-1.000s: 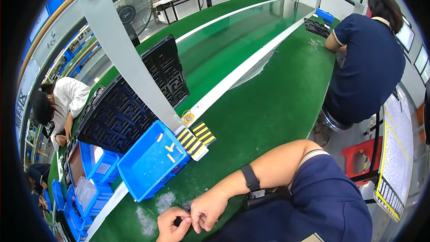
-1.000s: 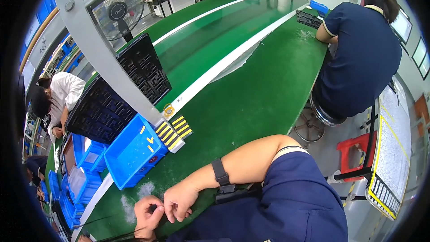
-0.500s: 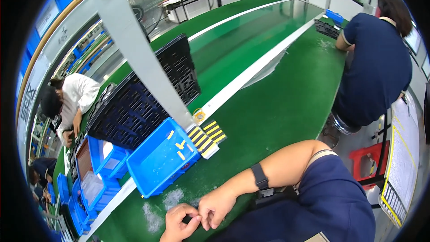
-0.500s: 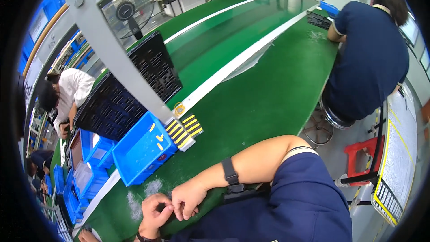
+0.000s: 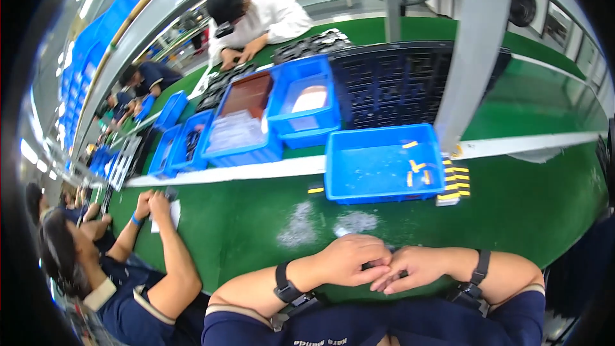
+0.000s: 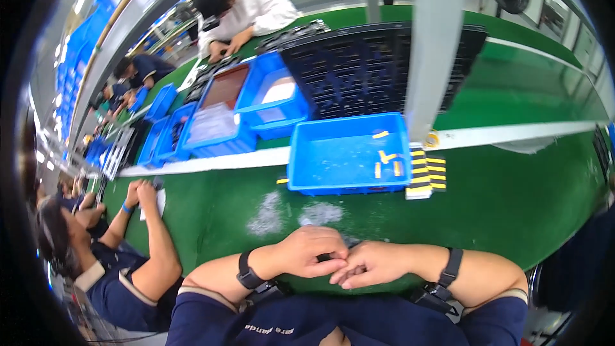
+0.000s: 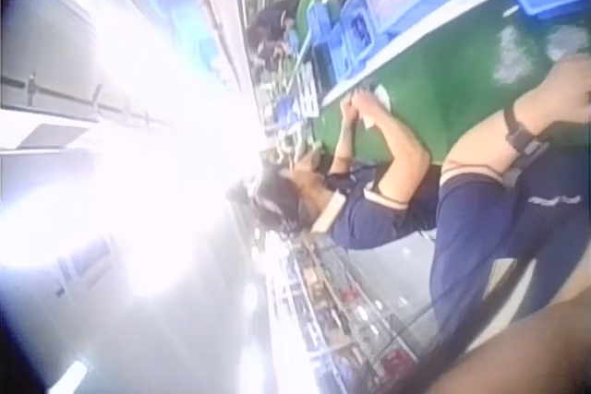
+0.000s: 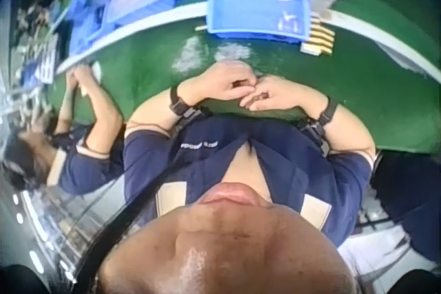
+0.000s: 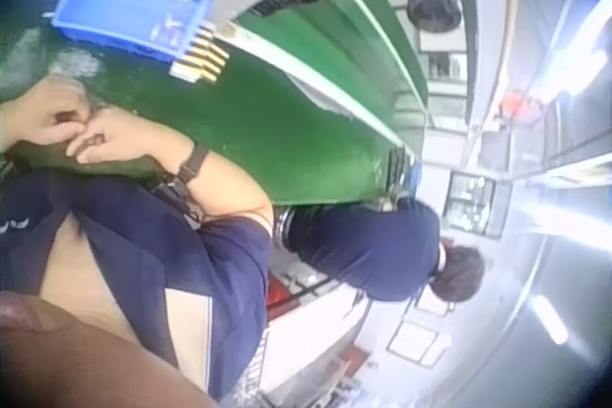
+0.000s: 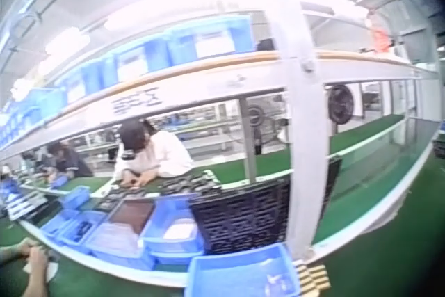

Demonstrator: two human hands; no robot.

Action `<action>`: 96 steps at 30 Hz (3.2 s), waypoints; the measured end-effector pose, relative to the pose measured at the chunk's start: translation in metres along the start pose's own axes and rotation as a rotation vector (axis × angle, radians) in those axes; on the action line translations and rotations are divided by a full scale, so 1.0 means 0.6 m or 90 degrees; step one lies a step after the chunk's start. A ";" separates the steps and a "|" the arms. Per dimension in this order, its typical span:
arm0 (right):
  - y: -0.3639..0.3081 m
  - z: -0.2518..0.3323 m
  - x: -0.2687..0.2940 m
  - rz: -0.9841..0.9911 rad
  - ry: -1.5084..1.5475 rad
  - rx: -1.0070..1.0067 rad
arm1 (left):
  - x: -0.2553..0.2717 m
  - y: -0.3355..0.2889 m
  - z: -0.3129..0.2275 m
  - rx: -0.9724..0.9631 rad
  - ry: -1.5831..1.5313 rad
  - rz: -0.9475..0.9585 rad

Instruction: Assembling small black plastic parts and yellow components at a factory workstation.

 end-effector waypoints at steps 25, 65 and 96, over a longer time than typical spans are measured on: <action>0.002 0.009 0.004 -0.062 0.043 -0.029 | 0.000 -0.016 0.006 -0.002 -0.007 -0.056; 0.006 -0.007 -0.008 -0.047 0.124 0.022 | -0.004 -0.004 0.009 0.034 0.053 -0.061; 0.053 -0.044 0.001 -0.064 0.148 0.058 | 0.033 0.012 0.000 0.134 0.515 -0.171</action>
Point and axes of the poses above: each hand's wrist, its own y-axis towards the middle knuckle, its own x-axis out of the back of the hand, z = x × y, the point moved 7 cm from there along y, towards the middle knuckle, and after that the axes turned 4 degrees about -x, right-handed, at the moved point
